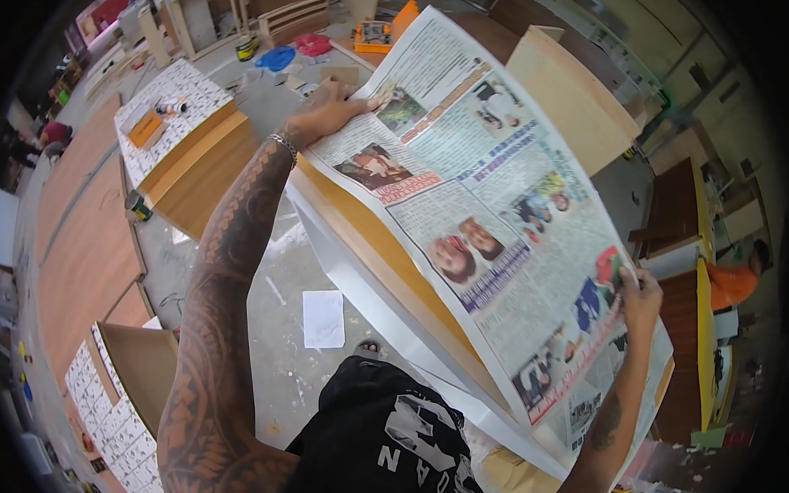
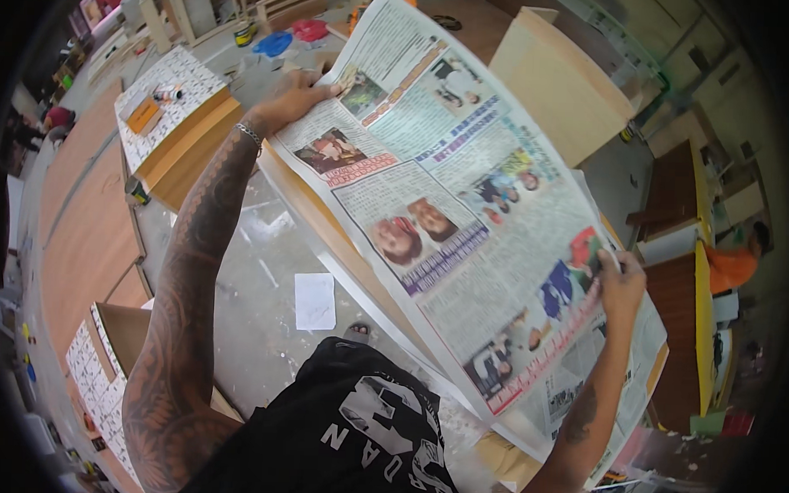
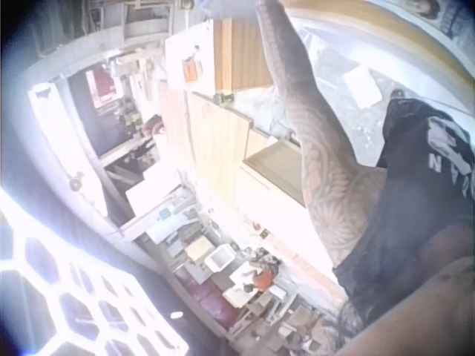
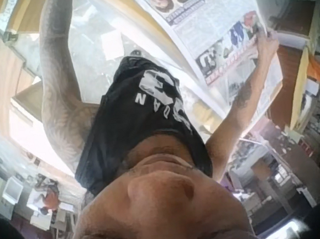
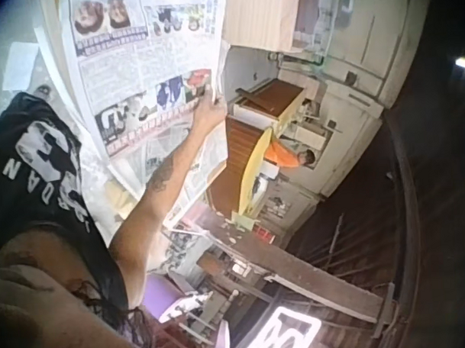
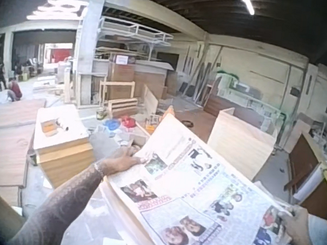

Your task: The person covers the wooden top of a white cabinet with sheets of newspaper and secures them along the edges with masking tape.

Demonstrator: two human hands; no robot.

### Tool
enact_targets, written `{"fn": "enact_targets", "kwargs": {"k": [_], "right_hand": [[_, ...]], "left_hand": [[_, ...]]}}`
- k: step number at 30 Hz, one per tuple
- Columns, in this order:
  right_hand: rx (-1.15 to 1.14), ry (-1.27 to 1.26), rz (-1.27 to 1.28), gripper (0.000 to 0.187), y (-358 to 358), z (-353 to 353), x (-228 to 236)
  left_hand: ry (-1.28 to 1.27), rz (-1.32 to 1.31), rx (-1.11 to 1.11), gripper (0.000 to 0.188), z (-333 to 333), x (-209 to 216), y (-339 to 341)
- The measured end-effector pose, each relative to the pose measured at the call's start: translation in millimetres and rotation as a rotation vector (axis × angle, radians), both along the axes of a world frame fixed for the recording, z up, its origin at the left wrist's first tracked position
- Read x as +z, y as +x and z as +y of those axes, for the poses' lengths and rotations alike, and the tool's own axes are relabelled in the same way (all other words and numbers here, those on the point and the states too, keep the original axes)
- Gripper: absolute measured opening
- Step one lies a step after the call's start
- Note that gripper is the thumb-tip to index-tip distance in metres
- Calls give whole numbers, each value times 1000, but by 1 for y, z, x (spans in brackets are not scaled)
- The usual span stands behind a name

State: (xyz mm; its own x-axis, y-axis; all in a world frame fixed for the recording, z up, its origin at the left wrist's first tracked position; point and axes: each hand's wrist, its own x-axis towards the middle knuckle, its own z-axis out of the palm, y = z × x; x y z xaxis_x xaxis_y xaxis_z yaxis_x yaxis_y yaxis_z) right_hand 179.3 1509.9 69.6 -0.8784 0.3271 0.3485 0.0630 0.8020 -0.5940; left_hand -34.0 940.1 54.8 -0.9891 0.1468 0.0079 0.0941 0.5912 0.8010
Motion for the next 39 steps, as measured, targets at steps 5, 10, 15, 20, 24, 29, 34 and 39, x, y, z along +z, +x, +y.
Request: {"fn": "enact_targets", "kwargs": {"k": [5,10,15,20,24,29,34,39], "right_hand": [[77,190,83,23,-53,-53,-40],[63,595,170,43,-31,-157,-36],[501,349,-48,58,64,-249,-54],[442,439,-305,58,99,-253,-96],[447,400,-332,58,90,-247,-92],[497,384,-308,59,80,-219,-90],[445,363,-285,57,80,-180,-96],[391,348,-244,53,81,-140,-99]], "left_hand": [[-228,267,69,56,-53,-49,-7],[-326,324,212,54,-71,-79,-6],[-518,338,296,53,-65,-68,5],[-456,632,169,58,-12,-68,82],[-548,440,-12,59,27,-82,148],[-642,455,71,64,52,-100,150],[-656,474,64,65,79,-119,143],[-769,344,68,66,100,-117,137]]}}
